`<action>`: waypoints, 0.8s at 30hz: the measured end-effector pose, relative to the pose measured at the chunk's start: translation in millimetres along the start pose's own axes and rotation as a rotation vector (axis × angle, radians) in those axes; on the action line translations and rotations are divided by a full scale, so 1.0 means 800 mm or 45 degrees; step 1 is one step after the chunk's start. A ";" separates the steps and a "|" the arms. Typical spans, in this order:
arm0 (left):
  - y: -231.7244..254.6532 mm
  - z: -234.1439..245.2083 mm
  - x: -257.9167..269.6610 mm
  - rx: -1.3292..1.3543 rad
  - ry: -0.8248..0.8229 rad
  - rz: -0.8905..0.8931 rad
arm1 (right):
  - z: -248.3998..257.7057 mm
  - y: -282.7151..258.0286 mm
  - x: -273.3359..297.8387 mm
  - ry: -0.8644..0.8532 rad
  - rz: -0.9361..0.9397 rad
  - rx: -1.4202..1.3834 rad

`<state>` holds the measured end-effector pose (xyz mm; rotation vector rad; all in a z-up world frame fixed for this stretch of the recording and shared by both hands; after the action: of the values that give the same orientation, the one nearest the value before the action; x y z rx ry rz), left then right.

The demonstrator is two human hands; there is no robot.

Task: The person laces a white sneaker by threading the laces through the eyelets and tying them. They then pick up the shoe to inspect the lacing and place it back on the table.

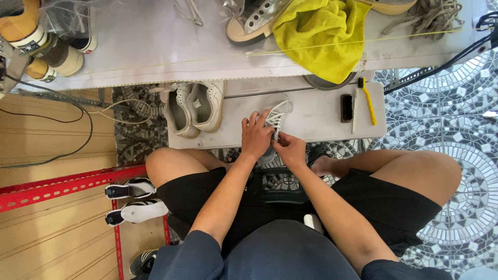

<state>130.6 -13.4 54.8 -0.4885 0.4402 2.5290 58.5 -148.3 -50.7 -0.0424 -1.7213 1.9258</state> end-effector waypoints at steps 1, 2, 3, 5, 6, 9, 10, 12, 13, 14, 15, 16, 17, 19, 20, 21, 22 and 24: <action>0.000 -0.001 0.000 -0.001 0.004 -0.003 | 0.000 -0.003 -0.002 0.001 0.004 -0.002; 0.000 -0.001 -0.001 0.014 0.017 -0.012 | -0.001 -0.008 -0.003 -0.010 0.054 0.057; 0.001 0.000 0.001 0.028 0.028 -0.017 | -0.002 -0.013 -0.002 -0.025 0.102 0.116; 0.001 -0.003 0.004 0.047 0.067 -0.041 | -0.004 -0.005 -0.006 -0.036 0.127 0.184; 0.000 -0.004 0.003 0.069 0.105 -0.065 | -0.007 -0.002 -0.010 -0.045 0.150 0.253; 0.004 -0.006 0.000 0.104 0.106 -0.083 | -0.005 -0.018 -0.005 -0.068 0.163 0.263; 0.005 -0.008 0.001 0.101 0.112 -0.084 | -0.003 -0.018 -0.006 -0.068 0.169 0.262; 0.007 -0.009 0.006 0.123 0.142 -0.042 | 0.004 -0.012 -0.007 -0.072 0.103 0.239; 0.004 -0.012 0.009 0.120 0.153 -0.046 | 0.007 -0.022 -0.007 -0.070 0.115 0.238; -0.003 -0.018 0.013 0.127 0.133 -0.002 | 0.009 -0.030 -0.007 -0.092 0.101 0.230; -0.010 -0.023 0.016 0.134 0.114 0.041 | 0.011 -0.038 -0.006 -0.113 0.088 0.222; -0.003 -0.004 0.013 0.132 0.126 0.038 | 0.013 -0.031 -0.010 -0.112 0.100 0.221; -0.006 0.005 0.004 0.109 0.031 0.120 | 0.014 -0.026 -0.021 -0.088 0.098 0.290; -0.009 0.014 -0.002 0.081 -0.035 0.194 | 0.012 -0.034 -0.027 -0.057 0.125 0.353; -0.011 0.009 -0.001 0.066 -0.058 0.186 | 0.012 -0.037 -0.023 -0.023 0.050 0.310; -0.009 0.001 0.005 0.053 -0.089 0.178 | 0.014 -0.036 -0.014 0.012 -0.033 0.266; -0.006 -0.002 0.002 0.051 -0.068 0.168 | 0.013 -0.030 -0.021 0.019 -0.011 0.262; 0.005 -0.010 0.002 0.069 -0.041 0.113 | 0.011 -0.008 -0.032 0.031 -0.057 0.320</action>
<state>129.3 -18.9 48.1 -0.4158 0.5280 2.5984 79.5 -166.9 -52.0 0.0652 -1.4408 2.0835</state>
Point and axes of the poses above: each hand's wrist, its own x-axis away from the middle knuckle, its own z-axis out of the back of the hand, y = z × x, the point moved 9 cm from there along -x, towards the middle knuckle, and after that the axes turned 8 degrees about y, right-handed, at the moved point
